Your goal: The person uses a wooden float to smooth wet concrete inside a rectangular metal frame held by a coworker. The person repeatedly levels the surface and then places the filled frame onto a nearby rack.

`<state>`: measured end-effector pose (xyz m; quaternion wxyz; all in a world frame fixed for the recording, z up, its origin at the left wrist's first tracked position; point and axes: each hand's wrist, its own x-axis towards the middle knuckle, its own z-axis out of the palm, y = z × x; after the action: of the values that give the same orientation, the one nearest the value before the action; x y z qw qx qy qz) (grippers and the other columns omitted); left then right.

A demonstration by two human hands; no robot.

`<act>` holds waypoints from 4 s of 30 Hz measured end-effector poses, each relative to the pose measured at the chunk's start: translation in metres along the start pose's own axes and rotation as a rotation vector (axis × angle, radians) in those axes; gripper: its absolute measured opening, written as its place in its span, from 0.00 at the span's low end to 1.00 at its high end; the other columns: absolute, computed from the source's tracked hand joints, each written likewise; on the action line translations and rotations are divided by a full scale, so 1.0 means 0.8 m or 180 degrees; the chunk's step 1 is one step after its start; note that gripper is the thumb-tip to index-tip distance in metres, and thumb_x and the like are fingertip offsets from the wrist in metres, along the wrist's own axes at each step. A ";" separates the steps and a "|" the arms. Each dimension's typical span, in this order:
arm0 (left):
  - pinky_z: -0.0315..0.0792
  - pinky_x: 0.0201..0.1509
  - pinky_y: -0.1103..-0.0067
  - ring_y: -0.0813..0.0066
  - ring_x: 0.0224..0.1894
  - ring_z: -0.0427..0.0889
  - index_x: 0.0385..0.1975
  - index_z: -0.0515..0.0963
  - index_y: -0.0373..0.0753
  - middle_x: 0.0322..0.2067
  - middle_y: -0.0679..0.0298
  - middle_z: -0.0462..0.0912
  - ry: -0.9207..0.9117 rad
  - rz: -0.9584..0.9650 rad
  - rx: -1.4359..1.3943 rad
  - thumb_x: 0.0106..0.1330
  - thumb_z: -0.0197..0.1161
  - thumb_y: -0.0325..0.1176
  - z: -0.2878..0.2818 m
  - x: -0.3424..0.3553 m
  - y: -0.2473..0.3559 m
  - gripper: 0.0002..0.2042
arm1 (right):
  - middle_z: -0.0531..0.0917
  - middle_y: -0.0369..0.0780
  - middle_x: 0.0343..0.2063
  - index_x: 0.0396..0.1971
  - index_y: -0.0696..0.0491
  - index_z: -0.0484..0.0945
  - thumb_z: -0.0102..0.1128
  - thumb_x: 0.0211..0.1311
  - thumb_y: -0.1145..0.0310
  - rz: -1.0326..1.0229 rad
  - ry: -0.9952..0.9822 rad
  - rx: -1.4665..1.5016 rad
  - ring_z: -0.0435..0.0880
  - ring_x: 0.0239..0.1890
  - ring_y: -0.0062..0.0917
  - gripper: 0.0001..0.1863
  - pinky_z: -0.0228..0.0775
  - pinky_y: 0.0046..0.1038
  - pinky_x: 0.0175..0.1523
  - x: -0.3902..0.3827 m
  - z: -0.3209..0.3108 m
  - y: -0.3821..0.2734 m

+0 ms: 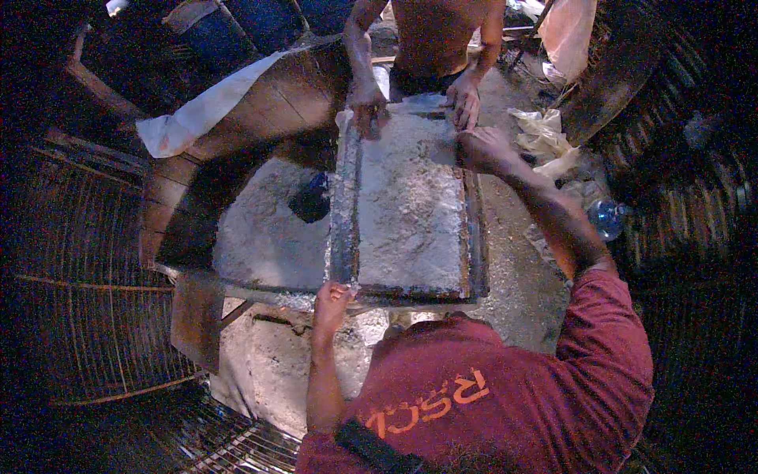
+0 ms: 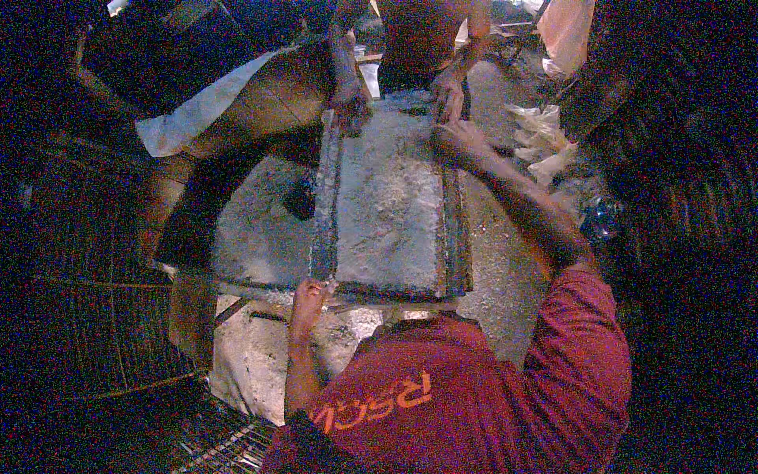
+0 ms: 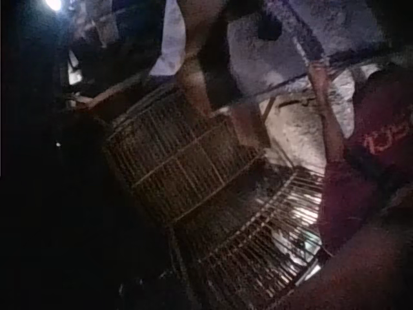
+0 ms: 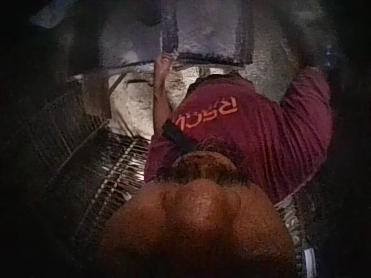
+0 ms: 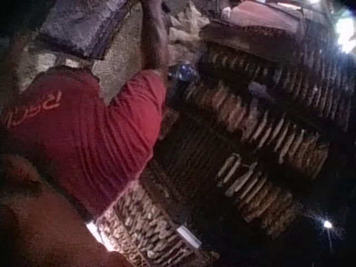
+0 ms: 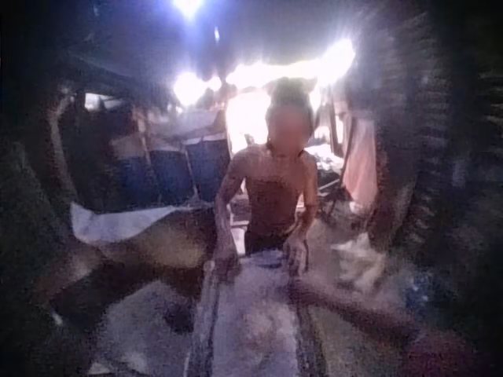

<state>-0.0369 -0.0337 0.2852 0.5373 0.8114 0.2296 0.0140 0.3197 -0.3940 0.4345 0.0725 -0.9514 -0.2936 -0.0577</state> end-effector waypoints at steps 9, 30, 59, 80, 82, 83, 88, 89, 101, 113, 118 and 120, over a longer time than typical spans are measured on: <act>0.74 0.34 0.77 0.75 0.31 0.78 0.35 0.72 0.35 0.28 0.62 0.79 0.0030 -0.0033 -0.0288 0.58 0.74 0.33 0.010 -0.009 0.000 0.16 | 0.85 0.46 0.39 0.44 0.52 0.79 0.63 0.54 0.59 0.0355 -0.0829 -0.0167 0.85 0.44 0.40 0.18 0.78 0.40 0.45 0.042 0.002 0.005; 0.74 0.48 0.66 0.54 0.46 0.79 0.49 0.72 0.39 0.44 0.54 0.78 0.0290 0.0391 0.1007 0.55 0.75 0.41 -0.011 -0.017 0.042 0.25 | 0.83 0.50 0.32 0.44 0.53 0.75 0.59 0.61 0.61 0.0886 -0.0870 0.0536 0.84 0.36 0.48 0.15 0.74 0.46 0.40 -0.195 -0.005 -0.110; 0.46 0.72 0.46 0.36 0.74 0.46 0.75 0.44 0.46 0.72 0.35 0.44 -0.0033 0.1226 0.1061 0.58 0.65 0.61 -0.029 0.009 0.007 0.51 | 0.85 0.50 0.40 0.56 0.55 0.72 0.59 0.60 0.63 0.0718 -0.0250 0.1288 0.84 0.42 0.43 0.25 0.74 0.41 0.50 -0.221 0.052 -0.335; 0.49 0.73 0.53 0.37 0.73 0.47 0.75 0.46 0.46 0.72 0.37 0.45 0.0160 0.1539 0.0565 0.56 0.67 0.61 -0.029 0.015 -0.009 0.51 | 0.85 0.53 0.39 0.52 0.53 0.77 0.60 0.59 0.60 0.1778 0.0081 0.0949 0.85 0.42 0.46 0.22 0.77 0.41 0.47 -0.232 0.042 -0.310; 0.48 0.74 0.53 0.37 0.73 0.47 0.75 0.46 0.45 0.72 0.38 0.45 0.0113 0.1500 0.0461 0.57 0.66 0.61 -0.026 0.016 -0.005 0.51 | 0.86 0.51 0.38 0.50 0.55 0.79 0.61 0.57 0.64 0.1941 0.0687 0.0839 0.87 0.39 0.42 0.21 0.78 0.39 0.44 -0.276 0.058 -0.259; 0.48 0.74 0.54 0.37 0.73 0.48 0.75 0.46 0.45 0.72 0.38 0.45 0.0155 0.1501 0.0490 0.57 0.66 0.61 -0.023 0.017 -0.010 0.51 | 0.86 0.50 0.36 0.49 0.56 0.79 0.60 0.56 0.65 0.2165 0.0728 0.1135 0.87 0.36 0.40 0.20 0.78 0.39 0.43 -0.272 0.054 -0.258; 0.49 0.74 0.55 0.38 0.74 0.47 0.75 0.46 0.45 0.72 0.39 0.45 0.0133 0.1551 0.0622 0.57 0.66 0.61 -0.025 0.012 -0.005 0.51 | 0.84 0.43 0.29 0.41 0.62 0.80 0.57 0.57 0.65 0.1728 0.0878 0.2343 0.82 0.27 0.27 0.17 0.76 0.33 0.34 -0.201 0.088 -0.248; 0.49 0.74 0.55 0.38 0.74 0.47 0.75 0.46 0.45 0.72 0.39 0.45 0.0156 0.1634 0.0533 0.57 0.67 0.60 -0.021 0.015 -0.010 0.51 | 0.84 0.43 0.30 0.42 0.63 0.79 0.57 0.59 0.65 0.1627 0.0727 0.2439 0.83 0.28 0.26 0.17 0.76 0.33 0.34 -0.181 0.094 -0.271; 0.51 0.73 0.55 0.40 0.73 0.50 0.74 0.47 0.47 0.72 0.40 0.47 0.0144 0.1035 0.0623 0.53 0.73 0.55 -0.019 0.008 0.000 0.52 | 0.84 0.39 0.50 0.63 0.46 0.71 0.58 0.64 0.73 0.1055 -0.0740 0.1579 0.85 0.47 0.29 0.25 0.78 0.30 0.48 -0.312 0.020 -0.271; 0.50 0.73 0.54 0.41 0.73 0.52 0.74 0.48 0.46 0.72 0.43 0.49 0.0320 0.1283 0.1036 0.54 0.66 0.64 -0.023 0.007 -0.002 0.52 | 0.84 0.40 0.35 0.55 0.56 0.74 0.60 0.63 0.66 0.2743 0.0376 0.4125 0.82 0.35 0.23 0.21 0.75 0.24 0.39 -0.302 0.069 -0.193; 0.49 0.73 0.54 0.39 0.72 0.52 0.74 0.47 0.45 0.72 0.40 0.49 0.0191 0.1092 0.0984 0.54 0.66 0.65 -0.029 0.004 0.016 0.53 | 0.86 0.45 0.36 0.53 0.57 0.75 0.59 0.63 0.65 0.2164 -0.0089 0.2059 0.86 0.39 0.30 0.20 0.78 0.30 0.43 -0.321 -0.013 -0.285; 0.49 0.73 0.54 0.38 0.72 0.52 0.74 0.47 0.46 0.71 0.40 0.49 0.0203 0.1436 0.0862 0.54 0.66 0.65 -0.025 0.007 0.008 0.53 | 0.86 0.48 0.41 0.52 0.56 0.76 0.58 0.63 0.62 0.1990 0.0512 0.1575 0.86 0.43 0.37 0.20 0.77 0.37 0.49 -0.311 0.044 -0.290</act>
<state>-0.0352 -0.0164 0.2979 0.3996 0.9057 0.0596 0.1281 -0.0139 -0.3355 0.3865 0.3361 -0.9411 0.0115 -0.0347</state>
